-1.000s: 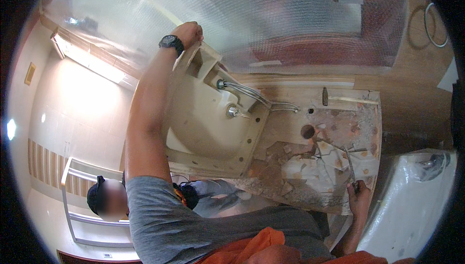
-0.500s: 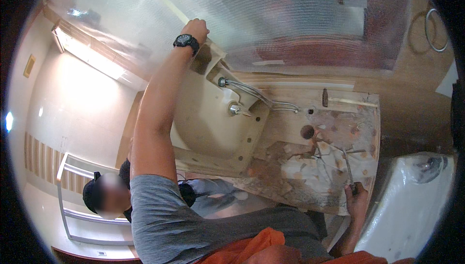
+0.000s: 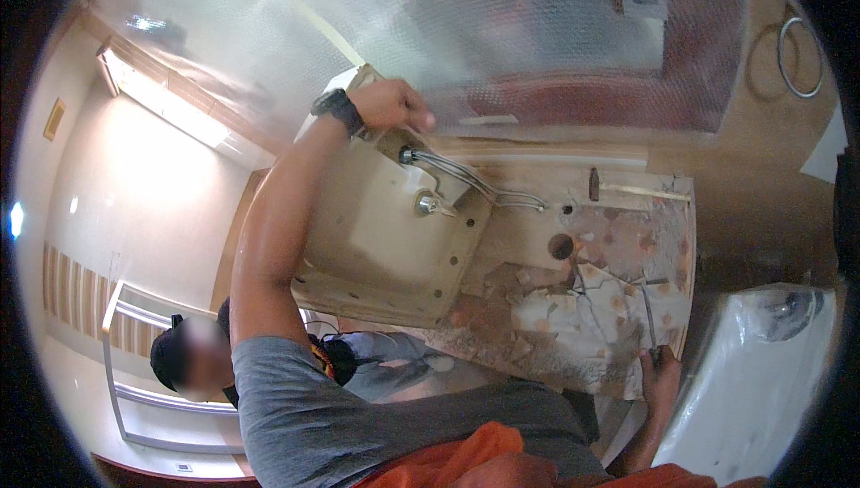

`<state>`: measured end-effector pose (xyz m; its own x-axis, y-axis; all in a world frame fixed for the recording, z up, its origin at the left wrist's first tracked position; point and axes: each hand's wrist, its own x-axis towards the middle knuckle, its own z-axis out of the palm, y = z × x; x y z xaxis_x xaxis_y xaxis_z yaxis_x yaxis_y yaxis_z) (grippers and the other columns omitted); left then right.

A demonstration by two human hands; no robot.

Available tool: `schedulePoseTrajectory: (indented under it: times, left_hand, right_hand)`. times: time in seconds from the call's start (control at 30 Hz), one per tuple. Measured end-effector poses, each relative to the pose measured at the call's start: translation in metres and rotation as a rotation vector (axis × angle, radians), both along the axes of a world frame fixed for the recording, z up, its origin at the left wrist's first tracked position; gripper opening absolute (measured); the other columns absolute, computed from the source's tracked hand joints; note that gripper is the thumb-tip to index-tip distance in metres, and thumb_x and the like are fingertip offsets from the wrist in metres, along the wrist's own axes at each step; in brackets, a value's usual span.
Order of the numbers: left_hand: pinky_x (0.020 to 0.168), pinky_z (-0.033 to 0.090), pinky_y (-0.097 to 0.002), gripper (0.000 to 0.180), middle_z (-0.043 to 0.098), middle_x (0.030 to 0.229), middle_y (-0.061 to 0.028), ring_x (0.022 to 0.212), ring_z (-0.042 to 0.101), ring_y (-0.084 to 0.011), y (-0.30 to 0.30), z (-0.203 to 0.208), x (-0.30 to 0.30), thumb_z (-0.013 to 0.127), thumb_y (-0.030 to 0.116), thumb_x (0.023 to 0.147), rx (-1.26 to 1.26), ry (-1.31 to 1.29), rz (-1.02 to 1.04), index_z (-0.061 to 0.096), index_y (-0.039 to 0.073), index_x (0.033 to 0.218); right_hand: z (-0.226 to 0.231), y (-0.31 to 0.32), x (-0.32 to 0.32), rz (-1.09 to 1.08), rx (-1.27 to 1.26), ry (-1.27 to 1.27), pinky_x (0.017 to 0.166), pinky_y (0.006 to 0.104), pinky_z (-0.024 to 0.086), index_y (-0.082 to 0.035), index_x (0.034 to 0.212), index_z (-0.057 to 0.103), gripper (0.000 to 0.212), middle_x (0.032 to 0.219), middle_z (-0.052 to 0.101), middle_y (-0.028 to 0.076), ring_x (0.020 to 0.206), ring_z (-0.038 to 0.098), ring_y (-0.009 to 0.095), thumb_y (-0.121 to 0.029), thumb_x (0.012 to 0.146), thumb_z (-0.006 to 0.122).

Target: The person removes adhesive residue and protective film from the underside of a white sink basin using hands and a metal scraper. A second person assists by holding the basin steady. The work continues until the basin is lifted and moved.

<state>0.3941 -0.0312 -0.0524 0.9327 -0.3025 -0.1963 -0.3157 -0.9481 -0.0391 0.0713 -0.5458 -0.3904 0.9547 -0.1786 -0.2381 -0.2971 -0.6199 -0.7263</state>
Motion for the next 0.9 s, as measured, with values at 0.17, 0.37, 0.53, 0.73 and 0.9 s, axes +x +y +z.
schedulePoseTrajectory:
  times: [0.17,0.37,0.53,0.73,0.9]
  left_hand:
    - [0.083,0.054,-0.0466,0.031,0.073,0.099,-0.0194,0.091,0.070,-0.0360,0.032,0.043,-0.045,0.067,0.034,0.097,0.027,-0.355,0.006,0.077,0.005,0.102]
    - [0.082,0.056,-0.0441,0.026,0.071,0.098,-0.0147,0.088,0.071,-0.0335,0.078,0.056,-0.091,0.073,0.030,0.093,0.111,-0.521,0.134,0.077,0.006,0.102]
    - [0.091,0.056,-0.0434,0.022,0.067,0.114,-0.0077,0.110,0.065,-0.0285,0.076,0.016,-0.098,0.072,0.029,0.091,0.372,-0.663,0.058,0.078,0.015,0.107]
    - [0.096,0.053,-0.0418,0.020,0.064,0.122,-0.0069,0.118,0.059,-0.0261,0.051,0.021,-0.073,0.064,0.019,0.089,0.774,-0.484,0.042,0.078,0.014,0.102]
    - [0.091,0.051,-0.0457,0.019,0.064,0.117,-0.0106,0.110,0.060,-0.0298,0.082,-0.009,-0.060,0.059,0.012,0.089,0.746,-0.638,-0.115,0.074,0.011,0.101]
  right_hand:
    - [0.002,0.002,0.019,0.055,0.048,-0.076,0.067,0.0444,0.049,0.007,0.095,0.063,0.029,0.079,0.067,0.022,0.068,0.063,0.035,-0.019,0.091,0.076]
    - [0.017,0.030,0.047,0.246,-0.023,-0.035,0.072,0.0513,0.051,0.005,0.099,0.063,0.040,0.086,0.068,0.027,0.080,0.065,0.047,-0.032,0.092,0.076]
    - [0.028,0.066,0.058,0.357,0.079,-0.049,0.072,0.0510,0.052,0.006,0.099,0.063,0.044,0.084,0.068,0.028,0.078,0.065,0.049,-0.034,0.090,0.078]
    - [0.025,0.074,0.047,0.351,0.090,-0.010,0.070,0.0514,0.051,0.006,0.099,0.064,0.047,0.079,0.066,0.028,0.075,0.066,0.047,-0.037,0.089,0.078]
    - [0.032,0.063,0.038,0.289,0.074,0.041,0.070,0.0500,0.052,0.005,0.101,0.066,0.044,0.077,0.066,0.029,0.077,0.068,0.046,-0.036,0.090,0.077]
